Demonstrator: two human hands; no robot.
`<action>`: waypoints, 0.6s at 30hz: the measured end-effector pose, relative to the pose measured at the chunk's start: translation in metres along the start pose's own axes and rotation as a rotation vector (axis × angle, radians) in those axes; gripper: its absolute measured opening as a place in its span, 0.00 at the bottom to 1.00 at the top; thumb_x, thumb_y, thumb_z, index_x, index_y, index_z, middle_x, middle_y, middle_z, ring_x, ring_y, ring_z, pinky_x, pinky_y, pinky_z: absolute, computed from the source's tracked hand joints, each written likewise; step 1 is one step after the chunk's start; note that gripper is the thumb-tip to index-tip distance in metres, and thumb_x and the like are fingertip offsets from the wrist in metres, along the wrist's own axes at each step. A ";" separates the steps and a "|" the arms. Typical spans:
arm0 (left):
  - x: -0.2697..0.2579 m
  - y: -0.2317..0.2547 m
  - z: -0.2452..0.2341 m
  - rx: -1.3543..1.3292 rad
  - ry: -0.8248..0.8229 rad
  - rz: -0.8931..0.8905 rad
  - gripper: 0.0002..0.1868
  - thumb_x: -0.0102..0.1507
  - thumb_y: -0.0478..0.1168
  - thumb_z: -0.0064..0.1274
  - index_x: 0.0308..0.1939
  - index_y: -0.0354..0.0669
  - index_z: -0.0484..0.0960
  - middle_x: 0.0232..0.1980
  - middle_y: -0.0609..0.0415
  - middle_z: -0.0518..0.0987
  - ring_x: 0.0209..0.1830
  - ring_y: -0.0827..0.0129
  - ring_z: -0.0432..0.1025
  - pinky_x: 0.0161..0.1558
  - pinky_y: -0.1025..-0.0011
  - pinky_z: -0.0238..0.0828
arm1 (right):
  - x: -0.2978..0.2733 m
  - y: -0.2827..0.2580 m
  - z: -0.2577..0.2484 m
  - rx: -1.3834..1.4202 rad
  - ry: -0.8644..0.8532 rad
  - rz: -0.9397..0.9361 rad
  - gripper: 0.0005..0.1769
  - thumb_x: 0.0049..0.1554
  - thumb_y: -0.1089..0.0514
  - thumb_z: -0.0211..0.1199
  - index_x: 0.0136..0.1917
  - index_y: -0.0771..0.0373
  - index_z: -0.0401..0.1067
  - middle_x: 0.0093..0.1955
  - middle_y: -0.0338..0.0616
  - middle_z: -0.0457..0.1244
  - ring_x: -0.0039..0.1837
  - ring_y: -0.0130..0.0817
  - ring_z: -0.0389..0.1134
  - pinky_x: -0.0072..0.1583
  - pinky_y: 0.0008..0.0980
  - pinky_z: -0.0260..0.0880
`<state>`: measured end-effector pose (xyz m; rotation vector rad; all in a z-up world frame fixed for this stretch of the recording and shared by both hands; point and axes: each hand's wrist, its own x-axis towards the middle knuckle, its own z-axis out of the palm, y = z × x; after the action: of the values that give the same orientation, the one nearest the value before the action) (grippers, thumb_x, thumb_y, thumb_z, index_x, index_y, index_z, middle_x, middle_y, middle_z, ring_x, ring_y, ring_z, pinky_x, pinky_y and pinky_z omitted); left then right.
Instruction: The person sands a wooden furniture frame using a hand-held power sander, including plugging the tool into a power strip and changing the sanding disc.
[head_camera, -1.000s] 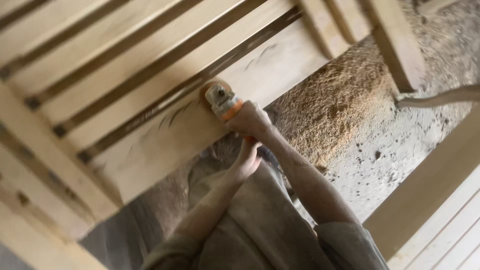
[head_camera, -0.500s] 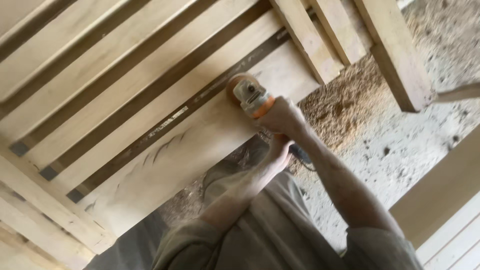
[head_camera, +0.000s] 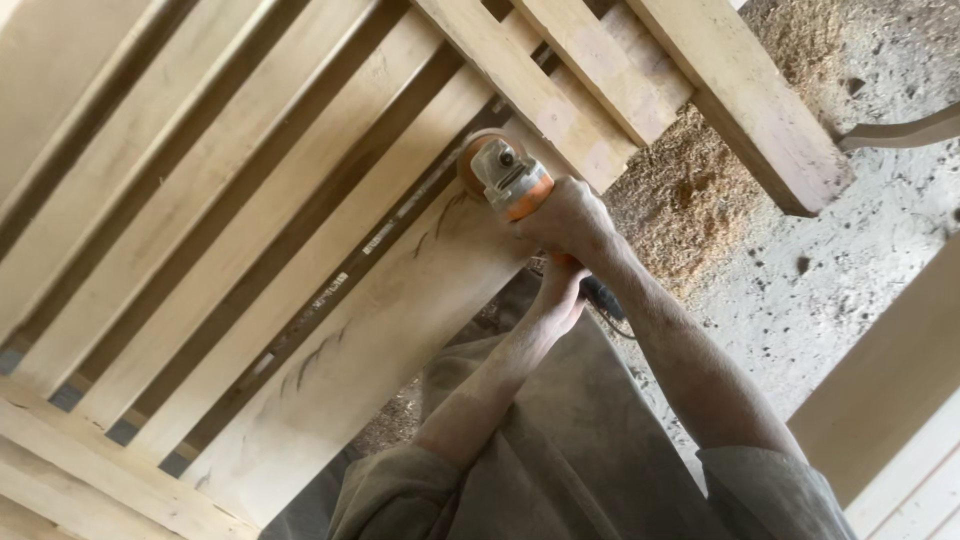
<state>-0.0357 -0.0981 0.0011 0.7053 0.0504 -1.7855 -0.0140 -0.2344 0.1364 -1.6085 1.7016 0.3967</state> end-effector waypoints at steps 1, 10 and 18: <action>-0.006 0.001 -0.008 0.001 -0.001 0.000 0.16 0.64 0.27 0.54 0.55 0.39 0.75 0.49 0.56 0.79 0.48 0.70 0.74 0.49 0.68 0.72 | -0.007 -0.003 0.006 -0.010 0.025 0.000 0.30 0.46 0.39 0.76 0.46 0.68 0.79 0.41 0.54 0.71 0.45 0.42 0.75 0.52 0.40 0.79; -0.042 0.007 -0.027 -0.043 0.077 -0.061 0.14 0.66 0.29 0.53 0.55 0.40 0.75 0.47 0.53 0.80 0.45 0.66 0.76 0.43 0.64 0.75 | -0.032 -0.021 0.025 -0.006 -0.113 -0.007 0.27 0.44 0.42 0.74 0.46 0.67 0.79 0.39 0.53 0.72 0.42 0.41 0.77 0.50 0.38 0.81; 0.009 -0.006 -0.014 0.011 0.047 -0.052 0.13 0.62 0.26 0.55 0.51 0.39 0.77 0.46 0.54 0.81 0.46 0.68 0.76 0.48 0.67 0.75 | -0.002 -0.004 -0.008 0.060 -0.054 0.047 0.26 0.44 0.43 0.74 0.47 0.65 0.79 0.42 0.52 0.72 0.43 0.39 0.76 0.50 0.38 0.79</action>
<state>-0.0362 -0.0988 -0.0162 0.7599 0.0915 -1.8202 -0.0130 -0.2391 0.1448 -1.5043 1.6975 0.4048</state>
